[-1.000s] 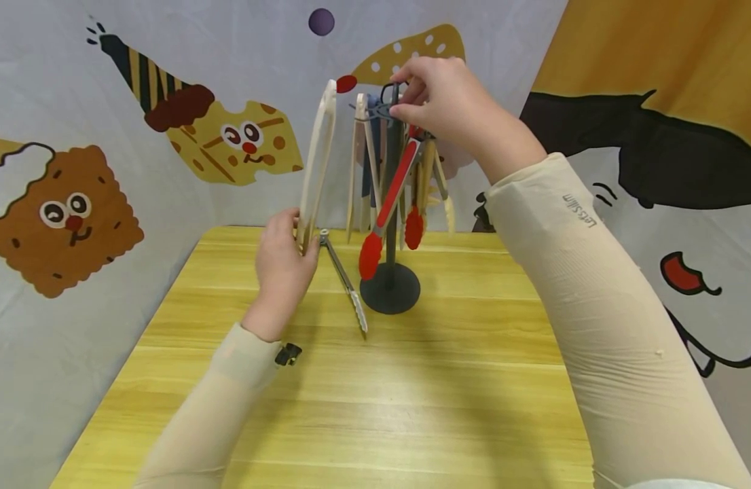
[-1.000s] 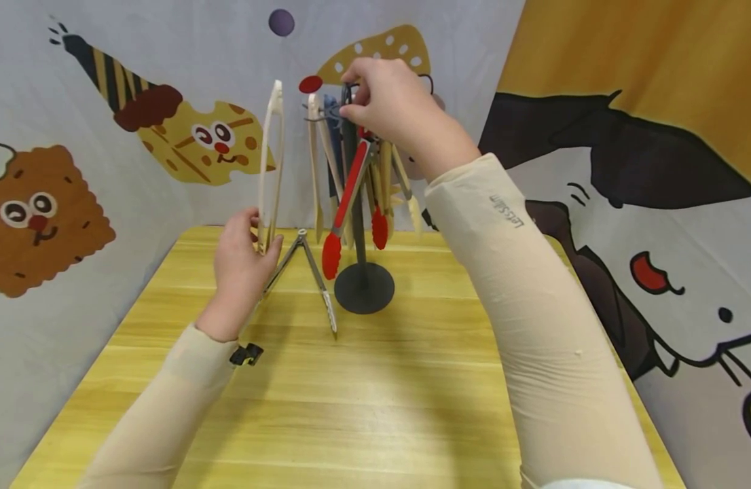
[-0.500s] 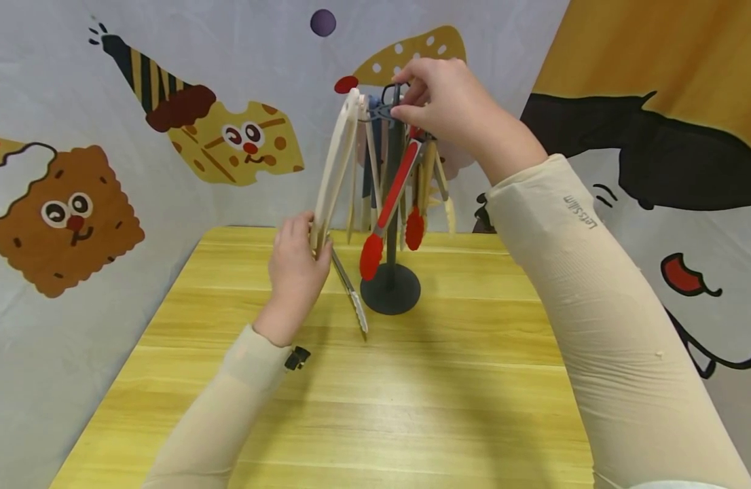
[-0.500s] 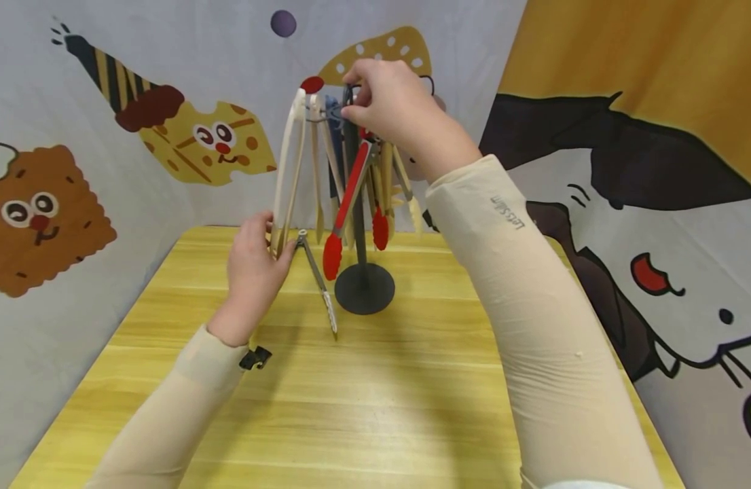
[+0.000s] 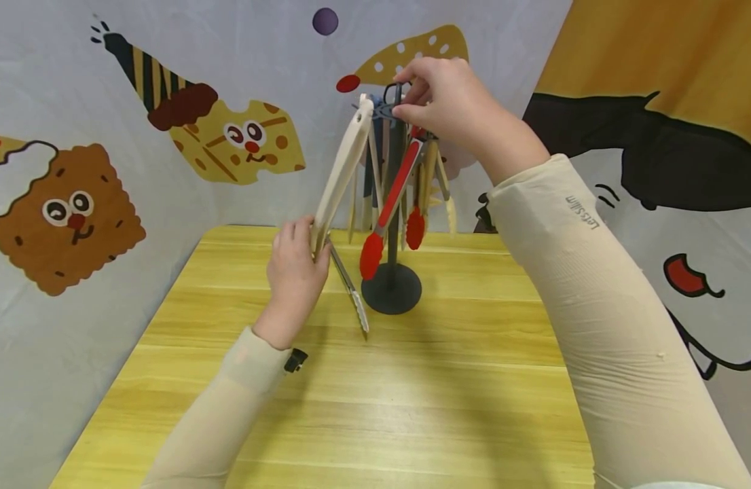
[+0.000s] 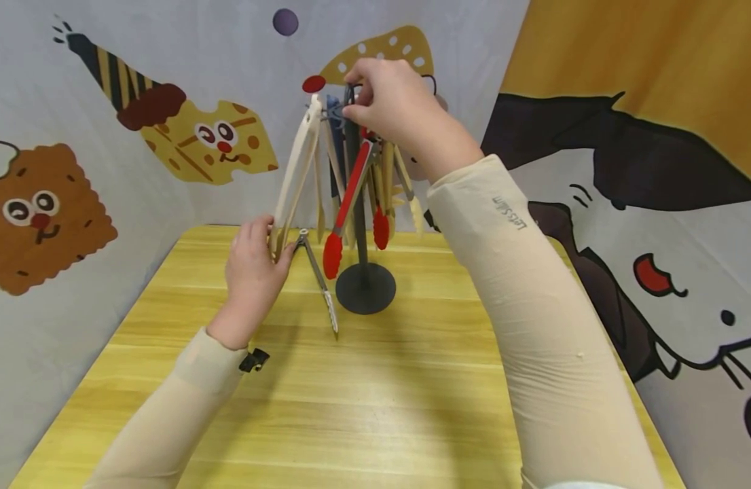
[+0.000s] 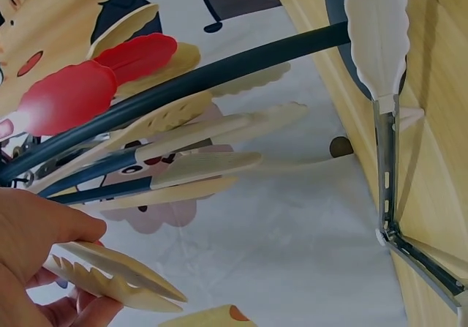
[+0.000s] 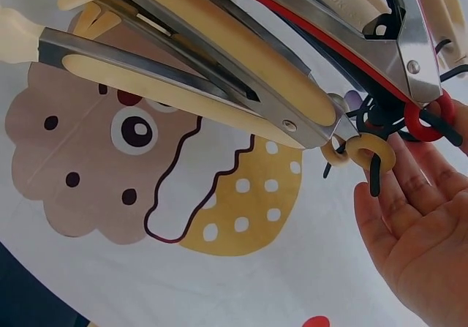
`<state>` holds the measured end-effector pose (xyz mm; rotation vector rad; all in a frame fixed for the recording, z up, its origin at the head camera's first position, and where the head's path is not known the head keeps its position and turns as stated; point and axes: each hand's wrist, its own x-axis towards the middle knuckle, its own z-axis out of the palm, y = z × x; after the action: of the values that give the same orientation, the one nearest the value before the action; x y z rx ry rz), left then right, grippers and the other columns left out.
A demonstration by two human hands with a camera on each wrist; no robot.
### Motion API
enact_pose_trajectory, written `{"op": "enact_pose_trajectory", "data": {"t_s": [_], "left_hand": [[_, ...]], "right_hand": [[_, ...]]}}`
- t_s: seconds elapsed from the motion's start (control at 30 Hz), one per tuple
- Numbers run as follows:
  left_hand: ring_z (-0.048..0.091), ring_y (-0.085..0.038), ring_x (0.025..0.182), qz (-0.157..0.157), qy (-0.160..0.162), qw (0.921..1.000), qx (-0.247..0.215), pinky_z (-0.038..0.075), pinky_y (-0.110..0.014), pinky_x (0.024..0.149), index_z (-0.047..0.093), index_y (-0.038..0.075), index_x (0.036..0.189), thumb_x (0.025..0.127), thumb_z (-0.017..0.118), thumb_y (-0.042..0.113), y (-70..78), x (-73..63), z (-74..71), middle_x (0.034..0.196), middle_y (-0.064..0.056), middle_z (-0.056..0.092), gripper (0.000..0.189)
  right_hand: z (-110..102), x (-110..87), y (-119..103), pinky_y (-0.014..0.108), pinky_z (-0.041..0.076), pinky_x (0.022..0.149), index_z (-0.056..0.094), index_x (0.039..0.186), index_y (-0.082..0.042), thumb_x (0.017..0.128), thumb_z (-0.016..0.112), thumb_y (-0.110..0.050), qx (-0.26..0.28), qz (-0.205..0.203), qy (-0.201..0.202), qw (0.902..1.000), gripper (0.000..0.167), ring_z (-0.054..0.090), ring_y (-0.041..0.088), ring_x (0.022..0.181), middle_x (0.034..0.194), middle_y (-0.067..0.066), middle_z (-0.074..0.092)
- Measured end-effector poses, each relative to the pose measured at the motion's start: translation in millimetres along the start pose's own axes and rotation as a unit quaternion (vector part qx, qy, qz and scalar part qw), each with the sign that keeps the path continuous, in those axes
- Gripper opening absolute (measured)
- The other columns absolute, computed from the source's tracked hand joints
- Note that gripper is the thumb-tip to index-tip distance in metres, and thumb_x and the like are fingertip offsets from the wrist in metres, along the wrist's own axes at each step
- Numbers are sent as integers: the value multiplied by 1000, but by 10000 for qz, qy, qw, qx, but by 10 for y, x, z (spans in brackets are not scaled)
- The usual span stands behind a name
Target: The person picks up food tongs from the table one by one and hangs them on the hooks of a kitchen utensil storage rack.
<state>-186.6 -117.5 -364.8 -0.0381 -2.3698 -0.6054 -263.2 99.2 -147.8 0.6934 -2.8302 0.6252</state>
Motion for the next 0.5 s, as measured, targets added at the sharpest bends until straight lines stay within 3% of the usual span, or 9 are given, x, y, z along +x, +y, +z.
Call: {"op": "enact_pose_trajectory", "data": {"t_s": [0.5], "left_hand": [[55,-29,83,5,4,9999,158,50,-41,51,52,10,120,83,71,14,8,5,73,99,-12,55,42]], "right_hand": [[13,5,10,32,48,94,44,140,-16,96,53,-31,-31,-63,16,10000,47,59,18,107,122,5,60]]}}
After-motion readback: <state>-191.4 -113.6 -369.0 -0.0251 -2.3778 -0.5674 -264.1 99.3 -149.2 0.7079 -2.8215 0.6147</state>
